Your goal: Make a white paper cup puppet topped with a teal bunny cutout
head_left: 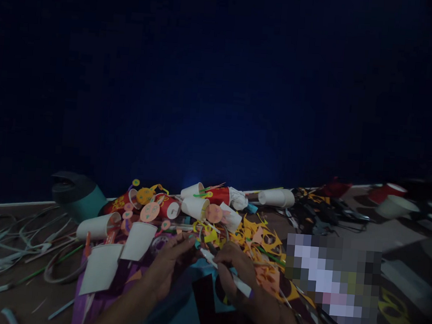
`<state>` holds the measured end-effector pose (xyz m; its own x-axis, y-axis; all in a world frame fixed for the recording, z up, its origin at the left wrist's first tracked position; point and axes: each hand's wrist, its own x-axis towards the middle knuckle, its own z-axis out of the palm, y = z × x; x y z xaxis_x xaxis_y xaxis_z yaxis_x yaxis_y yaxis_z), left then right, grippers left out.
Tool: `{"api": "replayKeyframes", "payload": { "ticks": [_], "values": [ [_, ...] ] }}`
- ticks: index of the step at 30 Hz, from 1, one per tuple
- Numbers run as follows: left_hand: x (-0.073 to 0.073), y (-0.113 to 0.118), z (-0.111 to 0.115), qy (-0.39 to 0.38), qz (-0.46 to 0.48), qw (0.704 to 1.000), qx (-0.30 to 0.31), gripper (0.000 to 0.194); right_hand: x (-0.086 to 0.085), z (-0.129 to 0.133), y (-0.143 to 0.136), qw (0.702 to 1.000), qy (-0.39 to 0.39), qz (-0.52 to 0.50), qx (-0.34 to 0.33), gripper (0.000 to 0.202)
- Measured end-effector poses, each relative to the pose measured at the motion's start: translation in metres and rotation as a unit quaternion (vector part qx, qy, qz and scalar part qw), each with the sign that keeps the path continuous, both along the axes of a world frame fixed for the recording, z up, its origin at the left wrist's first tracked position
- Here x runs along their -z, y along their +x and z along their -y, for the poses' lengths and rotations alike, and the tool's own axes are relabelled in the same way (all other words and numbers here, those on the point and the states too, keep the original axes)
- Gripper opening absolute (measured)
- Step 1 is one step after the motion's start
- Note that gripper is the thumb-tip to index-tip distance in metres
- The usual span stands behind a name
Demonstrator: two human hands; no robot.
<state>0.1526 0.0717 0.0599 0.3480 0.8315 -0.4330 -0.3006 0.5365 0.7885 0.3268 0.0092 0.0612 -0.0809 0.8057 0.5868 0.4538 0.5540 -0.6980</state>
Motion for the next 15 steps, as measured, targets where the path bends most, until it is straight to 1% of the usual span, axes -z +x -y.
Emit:
{"api": "replayKeyframes", "payload": {
  "ticks": [3,6,9,11,13,15],
  "values": [
    [-0.001,0.002,0.001,0.015,-0.011,1.0,0.02,0.027,0.003,-0.001,-0.001,1.0,-0.003,-0.002,0.002,0.013],
    [0.001,0.003,0.003,0.04,-0.008,0.998,0.041,0.03,0.0,0.0,-0.001,0.999,-0.026,0.018,-0.017,0.014],
    [0.004,0.005,0.008,0.054,-0.011,0.997,0.044,0.029,-0.004,-0.001,-0.002,0.999,-0.011,0.027,-0.033,0.02],
    [0.007,0.007,0.011,0.054,-0.008,0.998,0.045,0.028,-0.004,-0.001,-0.003,0.998,-0.018,0.028,-0.05,0.025],
    [0.009,0.007,0.012,0.053,-0.004,0.998,0.045,0.029,-0.002,-0.003,-0.004,0.997,-0.052,0.012,-0.049,0.026],
    [0.008,0.007,0.009,0.059,-0.004,0.997,0.054,0.03,-0.001,-0.006,-0.006,0.992,-0.115,-0.039,-0.031,0.024]
  ]
}}
